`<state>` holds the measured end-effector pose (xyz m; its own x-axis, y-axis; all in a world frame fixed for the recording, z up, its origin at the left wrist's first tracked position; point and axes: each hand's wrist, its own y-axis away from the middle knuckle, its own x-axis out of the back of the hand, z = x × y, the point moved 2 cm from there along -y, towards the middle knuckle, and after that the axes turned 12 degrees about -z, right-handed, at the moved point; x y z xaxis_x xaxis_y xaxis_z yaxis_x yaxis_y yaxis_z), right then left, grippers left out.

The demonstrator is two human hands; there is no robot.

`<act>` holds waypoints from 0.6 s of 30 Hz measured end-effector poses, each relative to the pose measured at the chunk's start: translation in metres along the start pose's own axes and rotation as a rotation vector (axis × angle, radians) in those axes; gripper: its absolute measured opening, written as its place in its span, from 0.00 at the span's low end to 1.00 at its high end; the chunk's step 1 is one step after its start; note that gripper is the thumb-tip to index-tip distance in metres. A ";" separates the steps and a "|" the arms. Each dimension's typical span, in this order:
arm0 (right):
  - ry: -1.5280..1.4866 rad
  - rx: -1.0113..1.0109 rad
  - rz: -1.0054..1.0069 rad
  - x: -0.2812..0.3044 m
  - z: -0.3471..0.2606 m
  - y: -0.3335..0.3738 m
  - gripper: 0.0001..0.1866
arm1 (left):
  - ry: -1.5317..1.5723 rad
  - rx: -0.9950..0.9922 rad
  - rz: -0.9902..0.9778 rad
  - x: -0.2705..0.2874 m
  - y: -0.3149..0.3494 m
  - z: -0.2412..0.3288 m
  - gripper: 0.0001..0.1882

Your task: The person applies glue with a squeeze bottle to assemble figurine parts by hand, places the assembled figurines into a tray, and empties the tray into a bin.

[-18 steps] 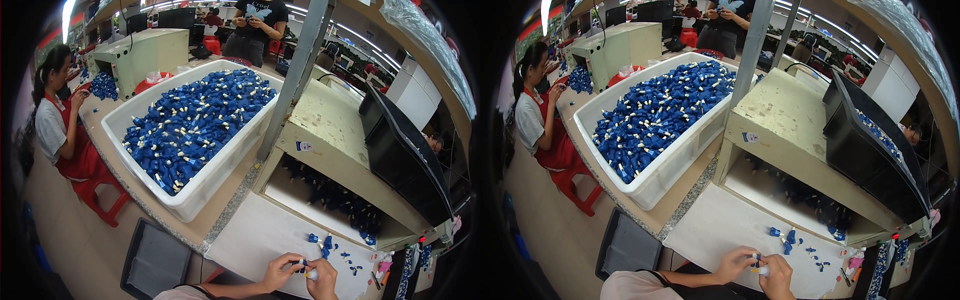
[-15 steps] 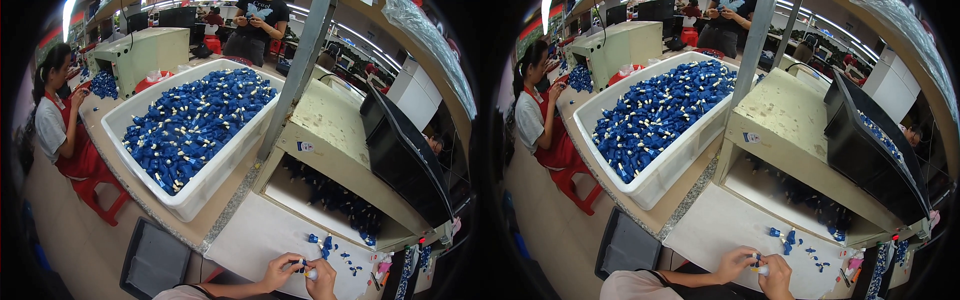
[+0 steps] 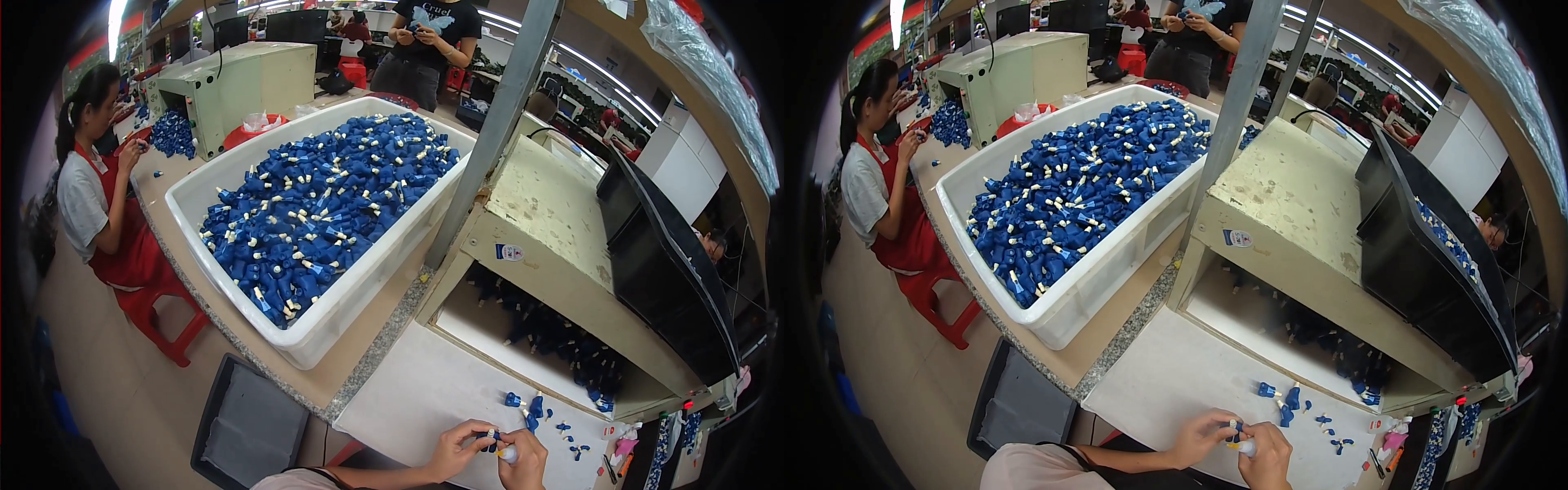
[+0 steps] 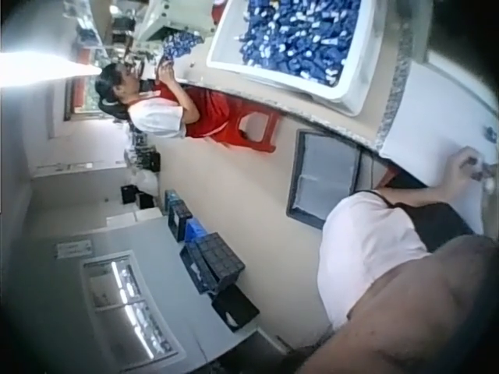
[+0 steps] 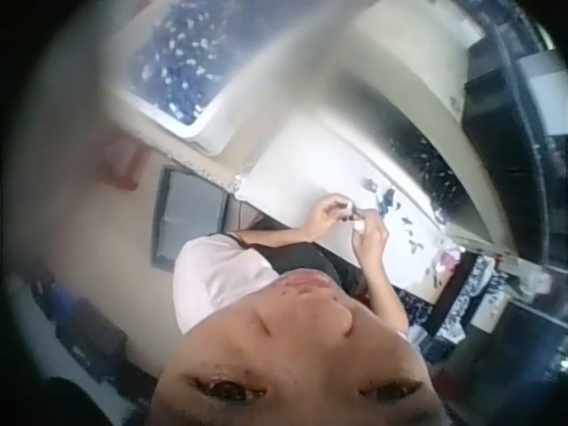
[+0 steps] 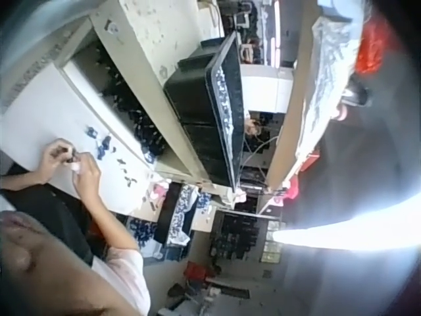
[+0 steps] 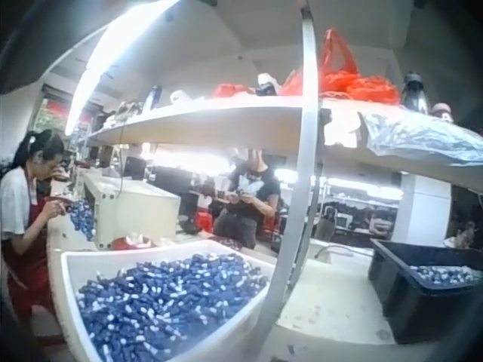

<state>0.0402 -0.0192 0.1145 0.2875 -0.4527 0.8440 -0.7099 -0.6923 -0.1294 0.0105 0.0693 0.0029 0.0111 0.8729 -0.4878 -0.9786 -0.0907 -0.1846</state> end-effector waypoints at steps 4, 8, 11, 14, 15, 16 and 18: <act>-0.001 -0.019 -0.017 0.000 0.001 -0.001 0.10 | 0.004 -0.020 0.002 0.000 -0.001 0.002 0.10; -0.011 -0.013 -0.022 -0.001 0.002 -0.001 0.11 | 0.020 -0.020 -0.003 0.000 -0.001 0.000 0.10; -0.004 -0.020 -0.025 0.000 0.001 0.000 0.12 | 0.029 -0.020 -0.010 0.001 -0.001 -0.003 0.10; -0.007 -0.025 -0.024 -0.001 0.001 0.000 0.13 | 0.044 -0.034 -0.015 0.001 0.000 -0.007 0.10; -0.009 -0.021 -0.017 -0.001 0.001 0.000 0.14 | 0.057 -0.042 -0.016 0.001 0.000 -0.007 0.10; -0.009 -0.022 -0.017 -0.001 0.000 0.000 0.14 | 0.058 -0.042 -0.017 0.001 0.000 -0.006 0.10; -0.011 -0.022 -0.020 -0.001 -0.001 0.000 0.14 | 0.045 -0.029 -0.014 0.001 0.000 -0.005 0.10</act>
<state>0.0394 -0.0184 0.1136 0.3089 -0.4449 0.8406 -0.7180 -0.6887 -0.1007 0.0111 0.0679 -0.0018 0.0344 0.8519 -0.5225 -0.9719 -0.0933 -0.2161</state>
